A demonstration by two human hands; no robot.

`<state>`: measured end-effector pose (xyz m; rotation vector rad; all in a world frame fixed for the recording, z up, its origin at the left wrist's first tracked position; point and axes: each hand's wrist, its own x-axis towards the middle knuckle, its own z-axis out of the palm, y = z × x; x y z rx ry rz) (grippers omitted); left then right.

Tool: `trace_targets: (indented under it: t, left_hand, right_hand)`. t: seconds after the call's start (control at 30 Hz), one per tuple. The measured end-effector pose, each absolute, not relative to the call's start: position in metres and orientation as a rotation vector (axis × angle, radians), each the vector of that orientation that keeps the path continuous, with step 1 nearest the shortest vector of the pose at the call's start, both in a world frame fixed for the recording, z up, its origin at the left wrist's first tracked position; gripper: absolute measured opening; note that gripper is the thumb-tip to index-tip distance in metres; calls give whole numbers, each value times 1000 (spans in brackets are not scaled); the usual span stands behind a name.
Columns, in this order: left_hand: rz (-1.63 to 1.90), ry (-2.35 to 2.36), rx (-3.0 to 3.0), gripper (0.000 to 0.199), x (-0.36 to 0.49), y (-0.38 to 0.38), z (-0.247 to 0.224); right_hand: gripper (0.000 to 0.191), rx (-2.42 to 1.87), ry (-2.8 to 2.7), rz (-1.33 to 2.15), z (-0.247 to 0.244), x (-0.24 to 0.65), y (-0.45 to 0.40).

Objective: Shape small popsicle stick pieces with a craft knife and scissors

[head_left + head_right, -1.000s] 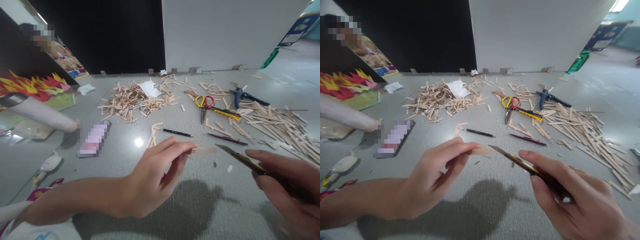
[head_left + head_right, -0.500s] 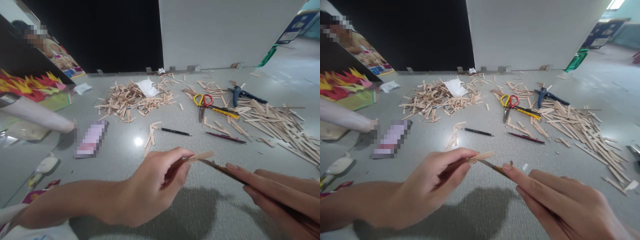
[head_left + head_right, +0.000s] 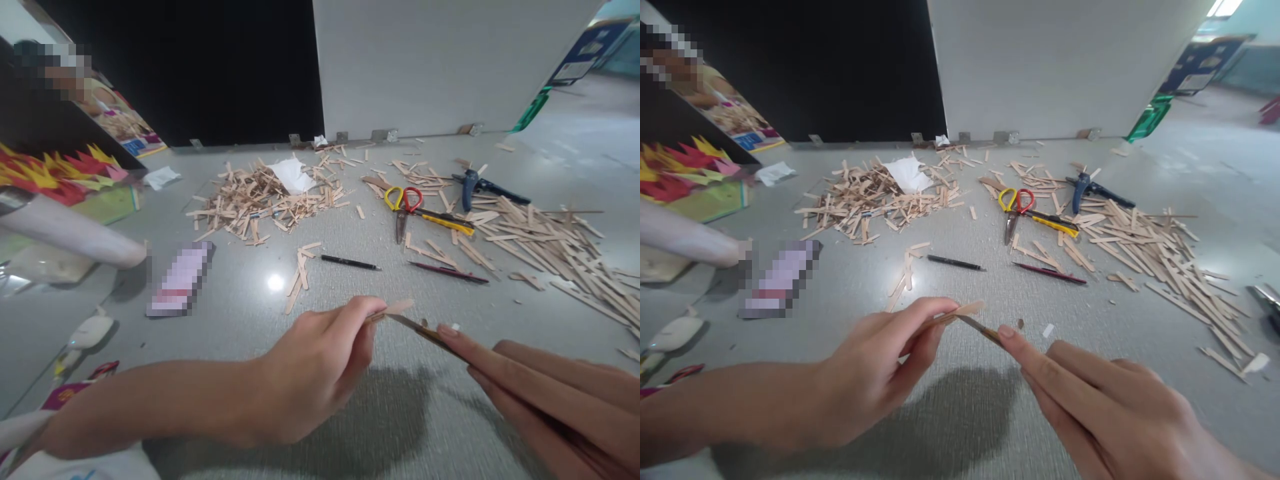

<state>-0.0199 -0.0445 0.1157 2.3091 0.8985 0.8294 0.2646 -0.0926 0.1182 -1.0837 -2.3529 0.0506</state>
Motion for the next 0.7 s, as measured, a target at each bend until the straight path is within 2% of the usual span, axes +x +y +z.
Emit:
trace_targets:
  t: [0.5, 0.7]
  left_hand:
    - [769, 941, 2560, 23, -21, -44, 107]
    - [761, 978, 2664, 23, -17, -42, 101]
  right_hand:
    - [68, -1055, -2421, -79, 112, 261, -95]
    - [62, -1012, -2531, -119, 103, 258, -110]
